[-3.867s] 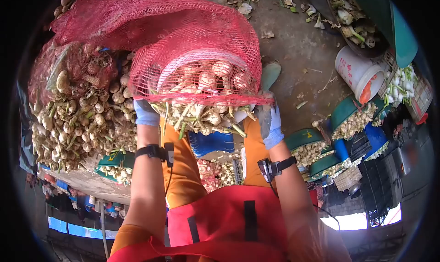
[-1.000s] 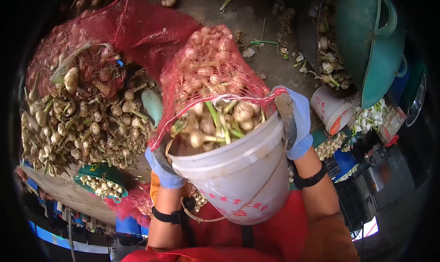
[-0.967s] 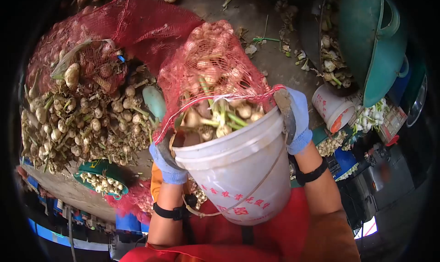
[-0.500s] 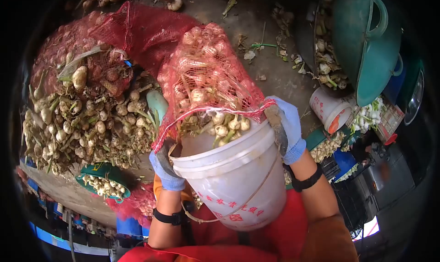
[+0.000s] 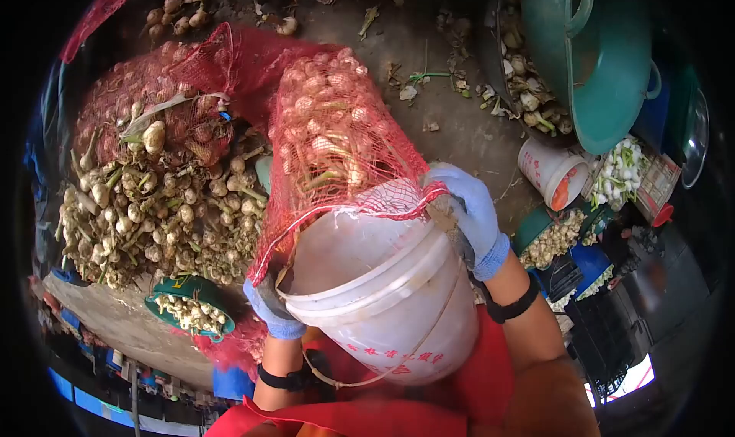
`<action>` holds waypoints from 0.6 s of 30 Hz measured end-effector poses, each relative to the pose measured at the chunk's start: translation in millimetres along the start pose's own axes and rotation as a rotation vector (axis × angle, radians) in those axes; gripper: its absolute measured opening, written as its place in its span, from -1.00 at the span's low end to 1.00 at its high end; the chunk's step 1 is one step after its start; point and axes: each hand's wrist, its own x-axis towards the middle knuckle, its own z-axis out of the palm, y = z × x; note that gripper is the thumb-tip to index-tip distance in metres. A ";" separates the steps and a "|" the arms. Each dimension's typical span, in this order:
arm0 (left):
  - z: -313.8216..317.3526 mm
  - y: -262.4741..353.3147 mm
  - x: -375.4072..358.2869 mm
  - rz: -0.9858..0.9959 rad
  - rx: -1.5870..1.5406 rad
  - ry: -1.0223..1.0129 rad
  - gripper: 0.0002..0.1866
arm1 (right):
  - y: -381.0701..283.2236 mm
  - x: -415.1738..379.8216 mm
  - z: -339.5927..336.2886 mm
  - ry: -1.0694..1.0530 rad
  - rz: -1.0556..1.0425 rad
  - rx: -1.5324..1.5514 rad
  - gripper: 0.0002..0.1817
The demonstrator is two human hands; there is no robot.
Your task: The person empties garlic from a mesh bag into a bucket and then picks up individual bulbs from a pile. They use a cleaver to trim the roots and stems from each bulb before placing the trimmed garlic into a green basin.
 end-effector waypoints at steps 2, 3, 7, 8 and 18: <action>-10.3 24.9 -13.0 0.017 -0.056 0.085 -0.73 | -29.8 -3.0 -5.4 -0.097 -0.185 -0.062 -0.61; -15.3 38.8 -19.4 0.032 -0.088 0.130 -0.77 | -43.2 -1.8 -6.6 -0.090 -0.198 -0.064 -0.61; -57.3 97.2 -55.7 0.053 -0.396 0.222 -0.67 | -109.0 0.7 -5.7 -0.253 -0.484 -0.057 -0.59; -70.6 104.4 -67.2 0.069 -0.321 0.297 -0.66 | -128.7 -7.3 -5.2 -0.230 -0.554 -0.074 -0.61; -95.4 284.6 -171.3 0.313 -0.263 0.216 -0.51 | -304.5 -149.5 -81.3 -0.108 -0.727 -0.126 -0.44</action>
